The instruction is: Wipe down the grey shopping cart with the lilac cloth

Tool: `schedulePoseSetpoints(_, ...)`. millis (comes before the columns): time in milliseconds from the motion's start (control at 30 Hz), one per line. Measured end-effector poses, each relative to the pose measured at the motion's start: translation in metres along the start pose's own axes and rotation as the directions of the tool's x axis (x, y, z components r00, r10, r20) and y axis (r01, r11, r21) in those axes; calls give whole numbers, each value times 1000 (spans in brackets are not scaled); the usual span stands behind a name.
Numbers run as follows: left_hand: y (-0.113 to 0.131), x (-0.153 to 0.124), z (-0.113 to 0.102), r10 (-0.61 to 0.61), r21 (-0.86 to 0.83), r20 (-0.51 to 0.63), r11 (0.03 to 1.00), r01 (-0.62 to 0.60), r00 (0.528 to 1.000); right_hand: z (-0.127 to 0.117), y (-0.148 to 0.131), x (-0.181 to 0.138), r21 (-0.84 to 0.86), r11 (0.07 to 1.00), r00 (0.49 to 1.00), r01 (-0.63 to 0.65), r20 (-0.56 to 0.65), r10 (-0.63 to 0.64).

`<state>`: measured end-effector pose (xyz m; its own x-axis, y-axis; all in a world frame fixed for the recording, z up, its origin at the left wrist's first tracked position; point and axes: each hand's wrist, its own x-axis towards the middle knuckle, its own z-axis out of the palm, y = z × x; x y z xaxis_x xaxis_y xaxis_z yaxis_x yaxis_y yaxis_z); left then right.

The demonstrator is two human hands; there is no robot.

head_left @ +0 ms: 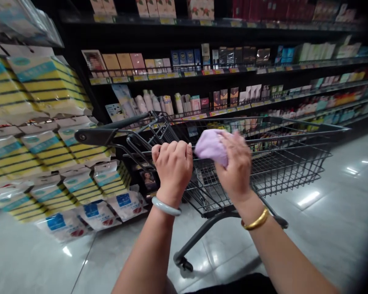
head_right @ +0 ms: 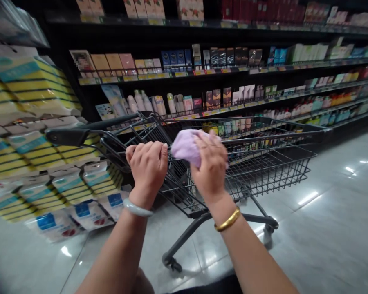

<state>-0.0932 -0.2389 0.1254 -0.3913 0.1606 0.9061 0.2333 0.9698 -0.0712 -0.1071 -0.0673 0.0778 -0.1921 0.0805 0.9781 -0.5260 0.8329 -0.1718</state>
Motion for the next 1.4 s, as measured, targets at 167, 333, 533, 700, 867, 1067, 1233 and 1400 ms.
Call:
schedulePoseSetpoints(167,0,1,-6,21,53,72,998,-25,997,1,-4,-3,210,968,989,139,17,-146)
schedulePoseSetpoints(333,-2,0,-8,25,40,45,999,-27,999,-18,41,17,92,993,965,-67,-249,89)
schedulePoseSetpoints(533,-3,5,-12,-18,41,32,999,17,999,-5,3,17,44,992,991,120,53,-122)
schedulePoseSetpoints(700,-10,4,-21,-52,68,16,996,51,998,-19,8,14,44,983,974,180,130,-184)
schedulePoseSetpoints(867,-5,3,-32,-105,62,10,993,104,994,-32,15,13,-20,999,999,36,-10,-36)
schedulePoseSetpoints(1067,7,10,-41,-31,-72,128,997,41,991,-23,-19,2,56,970,971,238,-1,-238)
schedulePoseSetpoints(1233,9,10,-45,-51,-49,182,997,61,982,-39,10,6,36,982,977,186,-108,-182)
schedulePoseSetpoints(1400,23,9,-46,-26,-174,168,983,56,985,-31,-14,-14,58,965,966,255,-50,-252)
